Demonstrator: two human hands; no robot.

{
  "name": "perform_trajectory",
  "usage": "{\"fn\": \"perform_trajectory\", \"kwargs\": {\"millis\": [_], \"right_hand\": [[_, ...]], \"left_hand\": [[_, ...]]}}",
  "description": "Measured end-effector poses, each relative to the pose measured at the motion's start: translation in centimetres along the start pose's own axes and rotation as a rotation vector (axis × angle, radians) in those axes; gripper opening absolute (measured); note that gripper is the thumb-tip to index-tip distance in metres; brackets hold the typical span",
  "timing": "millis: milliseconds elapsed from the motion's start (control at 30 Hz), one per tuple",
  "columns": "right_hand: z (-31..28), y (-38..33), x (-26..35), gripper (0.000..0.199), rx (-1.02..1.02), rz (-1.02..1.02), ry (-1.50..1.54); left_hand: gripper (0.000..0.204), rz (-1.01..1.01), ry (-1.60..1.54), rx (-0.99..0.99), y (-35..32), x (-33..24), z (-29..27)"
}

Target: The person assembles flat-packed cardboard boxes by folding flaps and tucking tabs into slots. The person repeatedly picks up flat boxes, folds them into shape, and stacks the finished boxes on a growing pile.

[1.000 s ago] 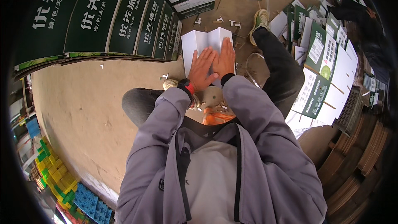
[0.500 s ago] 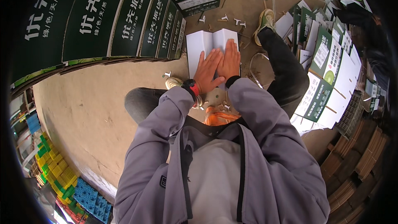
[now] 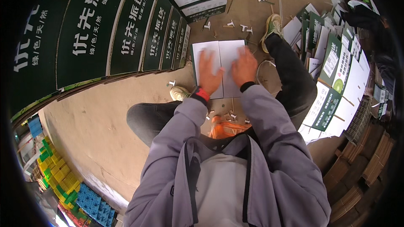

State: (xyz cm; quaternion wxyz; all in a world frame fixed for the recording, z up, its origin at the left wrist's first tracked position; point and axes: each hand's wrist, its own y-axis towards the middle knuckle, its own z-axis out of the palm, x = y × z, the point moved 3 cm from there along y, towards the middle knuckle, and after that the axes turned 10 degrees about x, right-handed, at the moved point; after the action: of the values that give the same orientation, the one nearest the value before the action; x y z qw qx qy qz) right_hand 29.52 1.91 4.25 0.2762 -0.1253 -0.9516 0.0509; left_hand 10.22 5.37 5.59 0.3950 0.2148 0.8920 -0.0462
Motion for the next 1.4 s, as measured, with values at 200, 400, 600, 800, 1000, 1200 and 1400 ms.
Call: {"fn": "perform_trajectory", "kwargs": {"millis": [200,400,600,800,1000,1200,1400], "right_hand": [[-2.9,0.7,0.2,0.066,0.205,0.603,1.536],[-3.9,-3.5,-7.1,0.066,-0.056,0.313,1.664],[3.1,-8.5,-10.8,0.08,0.282,0.875,1.33],[1.4,-6.4,-9.3,0.045,0.02,0.278,0.388],[-2.4,0.1,1.8,0.039,0.054,-0.273,-0.007],[6.5,3.9,-2.2,0.041,0.626,-0.046,-0.414],[11.3,1.5,-7.4,0.029,0.702,0.227,-0.231]], "left_hand": [[0.063,-0.618,-1.257,-0.129,-1.9,5.9,-2.4],[0.083,-0.425,-1.321,-0.093,-4.3,8.3,-6.5],[0.092,-0.831,-1.257,0.103,-7.0,9.2,-2.3],[0.079,-0.689,-0.371,0.18,-6.7,9.2,-3.3],[0.057,-0.577,-0.026,0.229,-7.7,9.3,-0.6],[0.042,-0.514,0.013,0.349,-7.6,8.5,-1.2],[0.056,-0.459,-0.022,0.382,-7.7,7.0,-0.8]]}}
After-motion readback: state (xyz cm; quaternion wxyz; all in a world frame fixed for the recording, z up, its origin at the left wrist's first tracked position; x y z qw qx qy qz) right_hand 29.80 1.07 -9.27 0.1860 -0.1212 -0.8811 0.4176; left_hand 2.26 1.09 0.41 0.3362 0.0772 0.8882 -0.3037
